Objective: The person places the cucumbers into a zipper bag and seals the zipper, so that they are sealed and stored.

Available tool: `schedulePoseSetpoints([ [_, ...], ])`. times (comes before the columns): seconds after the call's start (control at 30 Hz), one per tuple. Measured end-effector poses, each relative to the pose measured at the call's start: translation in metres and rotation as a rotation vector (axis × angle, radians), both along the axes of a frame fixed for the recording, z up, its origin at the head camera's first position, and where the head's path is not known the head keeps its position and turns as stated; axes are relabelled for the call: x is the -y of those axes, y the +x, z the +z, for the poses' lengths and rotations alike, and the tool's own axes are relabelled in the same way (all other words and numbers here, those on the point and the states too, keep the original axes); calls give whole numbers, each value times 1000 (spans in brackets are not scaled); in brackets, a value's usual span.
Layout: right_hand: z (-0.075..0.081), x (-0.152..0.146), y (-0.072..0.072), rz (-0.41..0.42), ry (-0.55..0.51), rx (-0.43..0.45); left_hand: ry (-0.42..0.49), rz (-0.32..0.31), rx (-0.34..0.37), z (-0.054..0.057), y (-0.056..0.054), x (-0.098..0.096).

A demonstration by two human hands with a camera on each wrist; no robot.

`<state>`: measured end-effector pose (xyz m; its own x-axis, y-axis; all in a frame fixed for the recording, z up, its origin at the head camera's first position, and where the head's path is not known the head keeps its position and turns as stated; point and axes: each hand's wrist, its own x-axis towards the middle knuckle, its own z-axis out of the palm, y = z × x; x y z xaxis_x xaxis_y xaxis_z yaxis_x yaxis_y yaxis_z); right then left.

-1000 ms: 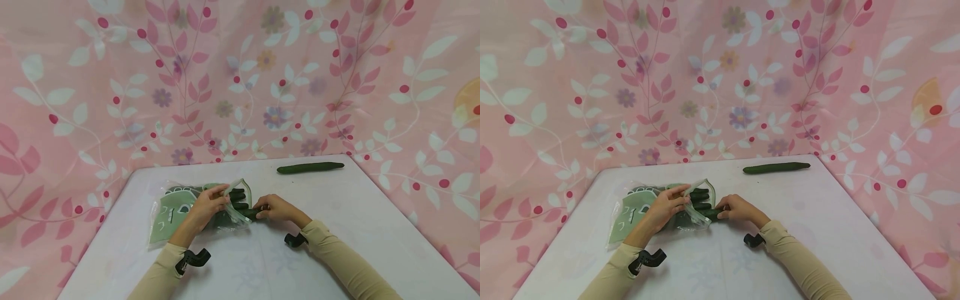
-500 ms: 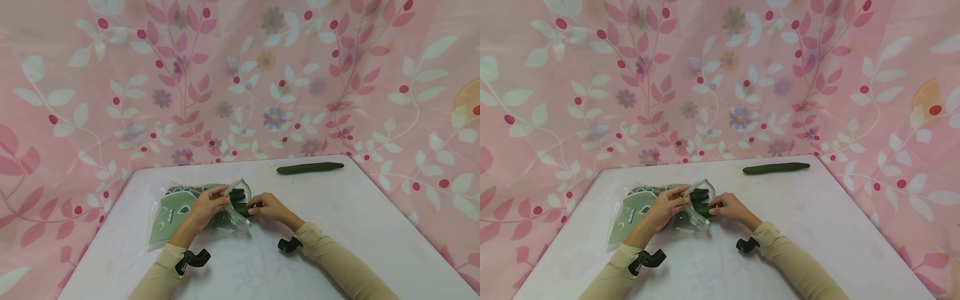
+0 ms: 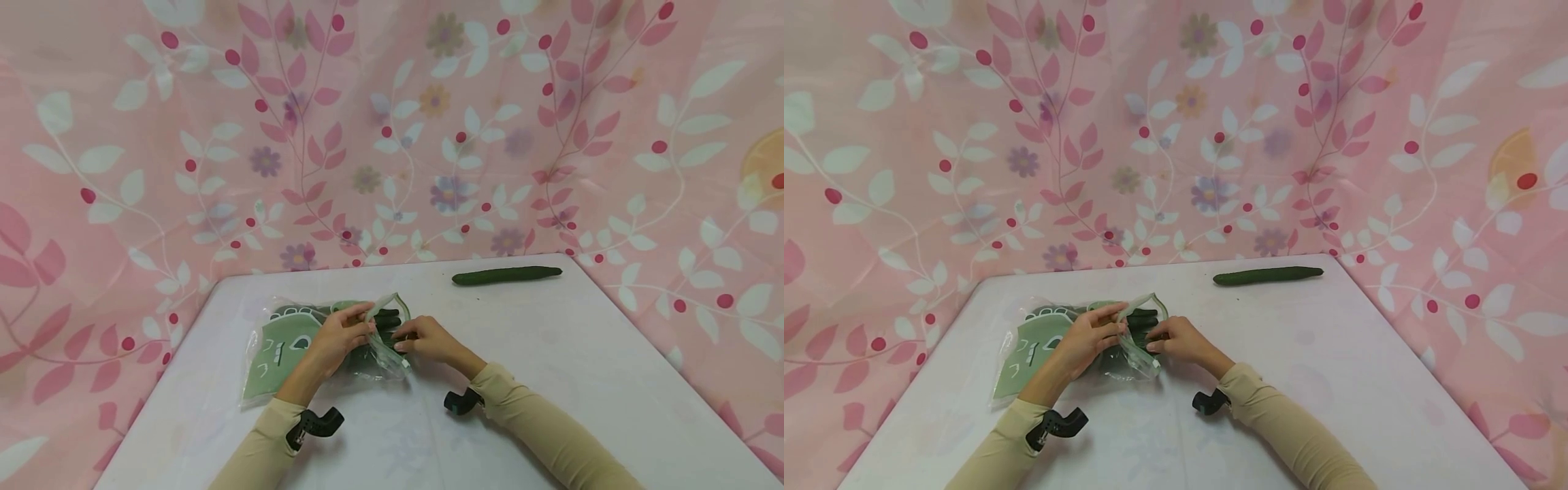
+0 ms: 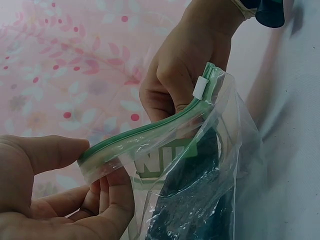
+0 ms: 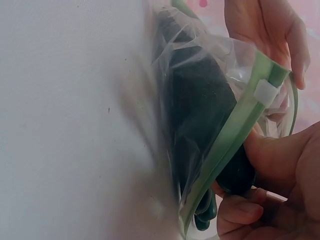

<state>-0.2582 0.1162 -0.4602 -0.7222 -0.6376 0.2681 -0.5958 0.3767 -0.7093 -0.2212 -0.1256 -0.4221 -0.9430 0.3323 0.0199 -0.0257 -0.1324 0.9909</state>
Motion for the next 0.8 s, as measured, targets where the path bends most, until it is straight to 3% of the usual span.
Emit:
schedulePoseSetpoints([
  [0.8, 3, 21, 5, -71, 95, -23, 14, -9, -2, 1, 0, 0],
])
